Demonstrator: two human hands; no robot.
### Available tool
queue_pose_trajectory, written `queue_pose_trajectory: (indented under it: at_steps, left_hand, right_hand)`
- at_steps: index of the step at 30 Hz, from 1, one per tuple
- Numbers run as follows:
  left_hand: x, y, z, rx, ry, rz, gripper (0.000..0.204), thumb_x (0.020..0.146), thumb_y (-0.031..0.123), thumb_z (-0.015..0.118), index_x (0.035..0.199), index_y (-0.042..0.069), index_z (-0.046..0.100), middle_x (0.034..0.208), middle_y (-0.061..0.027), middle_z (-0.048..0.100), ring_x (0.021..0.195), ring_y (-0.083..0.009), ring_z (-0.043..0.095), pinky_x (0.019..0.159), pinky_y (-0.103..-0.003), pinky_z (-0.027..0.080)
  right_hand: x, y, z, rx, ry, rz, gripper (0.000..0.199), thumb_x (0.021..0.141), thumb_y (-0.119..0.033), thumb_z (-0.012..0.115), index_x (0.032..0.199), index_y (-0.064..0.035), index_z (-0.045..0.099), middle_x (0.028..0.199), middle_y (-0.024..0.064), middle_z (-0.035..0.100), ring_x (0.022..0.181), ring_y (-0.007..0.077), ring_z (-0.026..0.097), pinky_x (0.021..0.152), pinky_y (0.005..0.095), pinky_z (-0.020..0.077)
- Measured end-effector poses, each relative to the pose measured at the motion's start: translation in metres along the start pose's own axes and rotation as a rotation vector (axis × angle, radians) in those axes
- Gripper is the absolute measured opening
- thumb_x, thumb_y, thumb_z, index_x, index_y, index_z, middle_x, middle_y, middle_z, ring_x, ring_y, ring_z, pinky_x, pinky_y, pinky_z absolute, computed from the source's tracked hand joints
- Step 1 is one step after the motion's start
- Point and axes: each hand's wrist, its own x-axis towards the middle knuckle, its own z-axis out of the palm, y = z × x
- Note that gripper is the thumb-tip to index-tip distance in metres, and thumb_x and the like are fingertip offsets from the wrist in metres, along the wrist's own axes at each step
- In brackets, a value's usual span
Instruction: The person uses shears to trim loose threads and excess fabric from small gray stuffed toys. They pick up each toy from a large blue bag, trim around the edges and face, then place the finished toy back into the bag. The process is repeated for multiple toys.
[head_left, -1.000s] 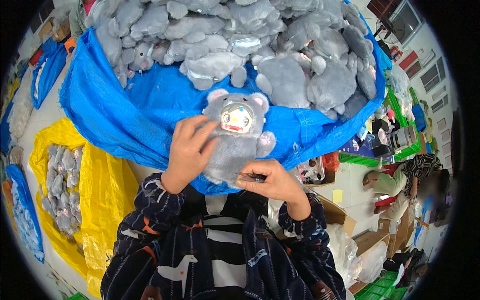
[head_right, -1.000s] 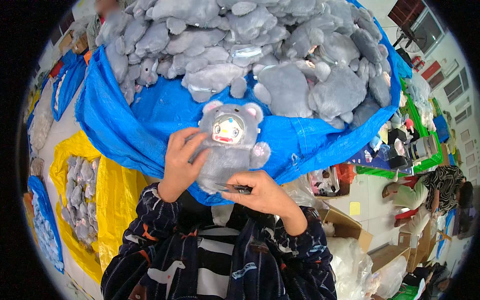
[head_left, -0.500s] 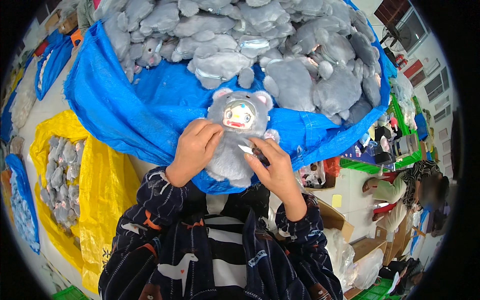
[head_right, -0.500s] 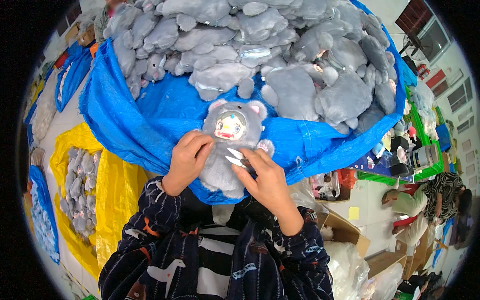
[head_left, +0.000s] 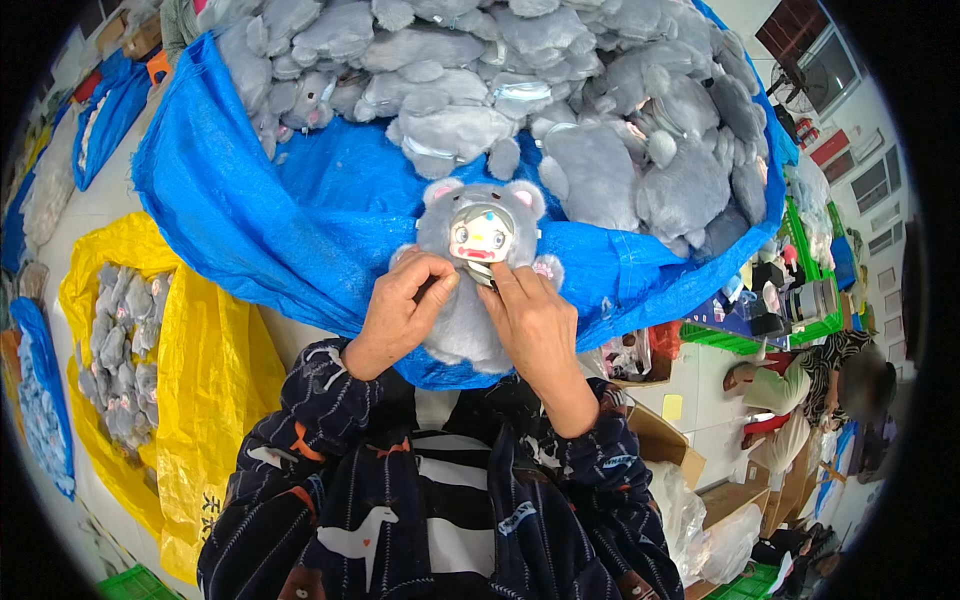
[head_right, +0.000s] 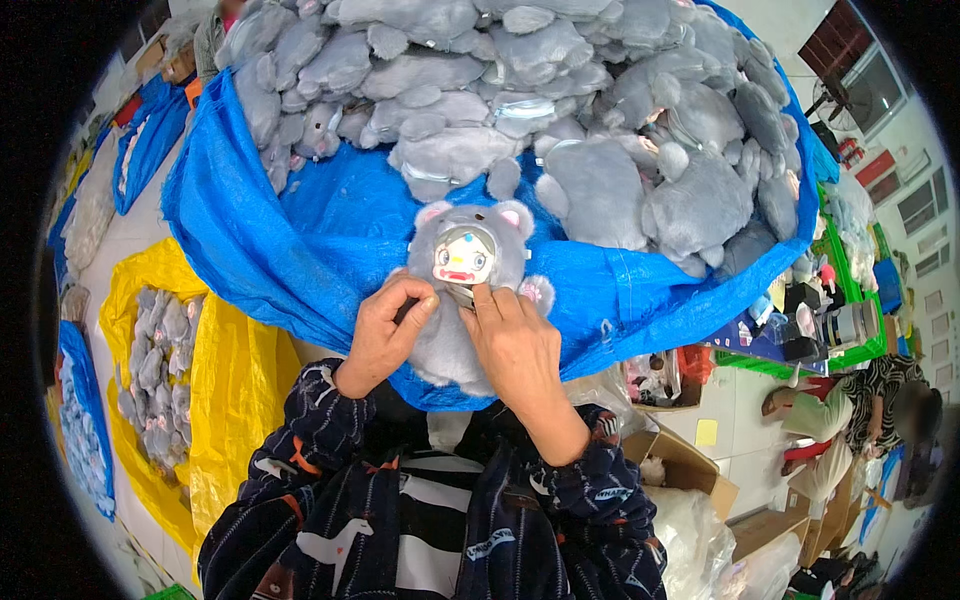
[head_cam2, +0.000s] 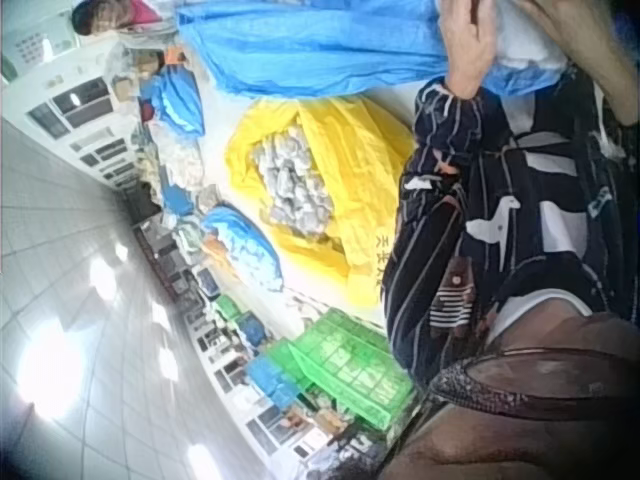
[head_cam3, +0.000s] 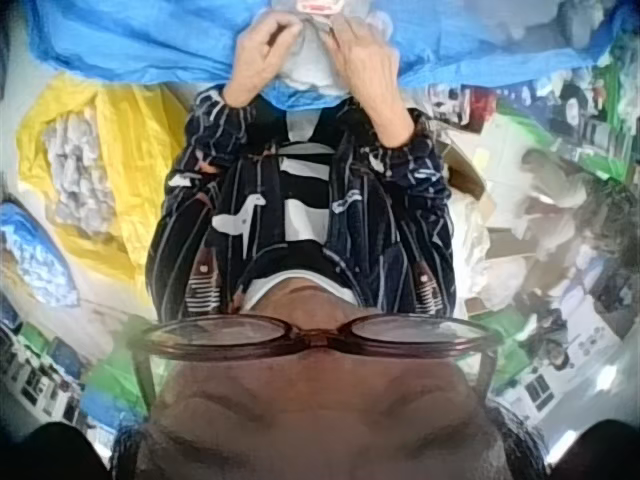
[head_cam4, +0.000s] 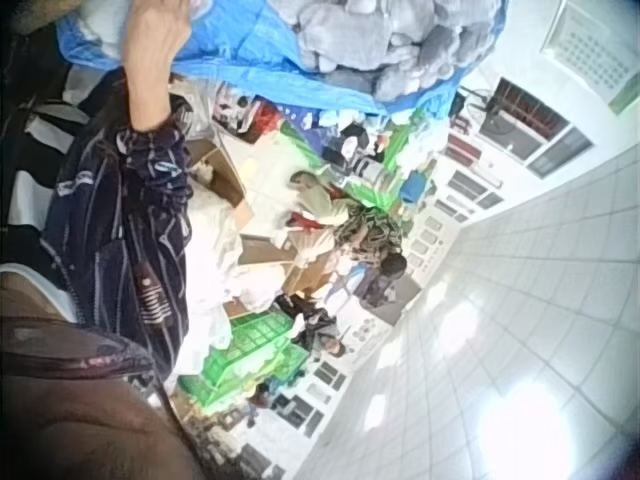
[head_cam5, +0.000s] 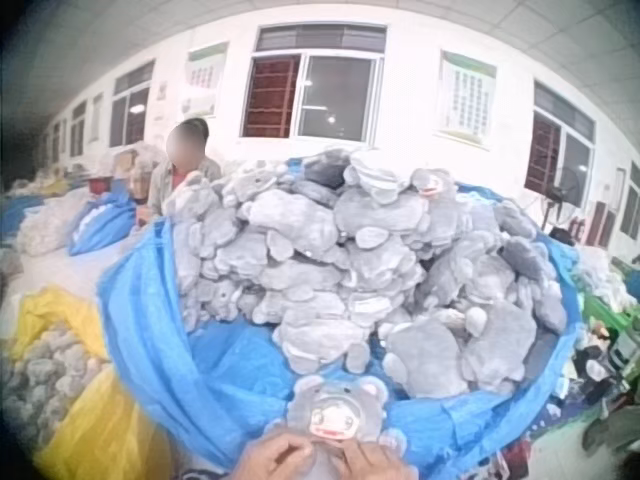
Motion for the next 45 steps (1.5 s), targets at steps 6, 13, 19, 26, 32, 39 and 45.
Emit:
queue_pose_trajectory:
  at_steps: [6,13,19,26,32,39,45]
  left_hand:
    - [-0.003,-0.003,-0.011,-0.076,-0.100,-0.005,0.008,0.081,0.006,0.062,0.083,0.000,0.057,0.074,-0.0080,0.058,0.065,-0.0193,0.052,0.068,-0.029,0.041]
    - [0.011,-0.002,-0.007,0.250,0.042,0.152,0.013,0.074,0.006,0.067,0.083,0.001,0.060,0.079,-0.0087,0.060,0.071,-0.0226,0.057,0.062,-0.032,0.046]
    - [0.018,-0.004,0.011,0.479,0.140,0.235,0.012,0.073,0.006,0.067,0.083,0.002,0.062,0.080,-0.0097,0.060,0.073,-0.0271,0.058,0.063,-0.036,0.048]
    - [0.019,-0.011,0.011,0.414,0.106,0.187,0.011,0.070,0.003,0.065,0.081,0.003,0.063,0.079,-0.0089,0.060,0.071,-0.0272,0.057,0.062,-0.035,0.047]
    - [0.008,-0.013,0.000,0.176,0.072,0.064,0.009,0.069,0.002,0.064,0.079,0.000,0.063,0.078,-0.0101,0.061,0.073,-0.0269,0.058,0.065,-0.033,0.047]
    - [0.003,-0.014,-0.004,-0.006,0.076,-0.081,0.005,0.074,-0.001,0.062,0.078,-0.003,0.061,0.078,-0.0089,0.061,0.072,-0.0169,0.058,0.063,-0.027,0.045]
    - [0.002,-0.017,-0.003,-0.139,0.102,-0.157,0.006,0.077,0.001,0.063,0.082,-0.003,0.062,0.080,-0.0059,0.060,0.067,-0.0087,0.055,0.057,-0.021,0.044]
  right_hand:
    - [-0.001,0.008,0.012,0.112,0.009,0.001,0.026,0.074,-0.018,0.068,0.095,-0.0052,0.062,0.074,0.0065,0.056,0.066,0.0226,0.058,0.051,0.0322,0.0473]
    - [-0.002,0.011,-0.003,0.397,-0.086,0.167,0.026,0.079,-0.019,0.066,0.098,-0.0022,0.062,0.080,0.0112,0.060,0.068,0.0284,0.060,0.055,0.0357,0.0474]
    - [-0.009,0.009,0.005,0.337,-0.064,0.182,0.027,0.079,-0.019,0.065,0.099,-0.0016,0.061,0.082,0.0115,0.061,0.068,0.0294,0.060,0.055,0.0361,0.0477]
    - [-0.007,0.006,0.006,0.288,-0.060,0.190,0.027,0.079,-0.019,0.066,0.099,-0.0019,0.061,0.081,0.0109,0.060,0.068,0.0289,0.060,0.055,0.0363,0.0475]
    - [-0.007,0.006,0.008,0.283,-0.053,0.136,0.028,0.078,-0.019,0.066,0.100,-0.0026,0.061,0.080,0.0103,0.059,0.068,0.0286,0.060,0.055,0.0366,0.0473]
    - [-0.005,0.005,0.012,0.147,-0.024,0.050,0.028,0.075,-0.019,0.068,0.098,-0.0046,0.061,0.078,0.0080,0.057,0.067,0.0257,0.059,0.053,0.0351,0.0482]
    - [0.000,-0.005,0.019,-0.041,0.072,-0.039,0.027,0.070,-0.018,0.071,0.093,-0.0066,0.063,0.073,0.0050,0.056,0.063,0.0210,0.058,0.051,0.0316,0.0470]
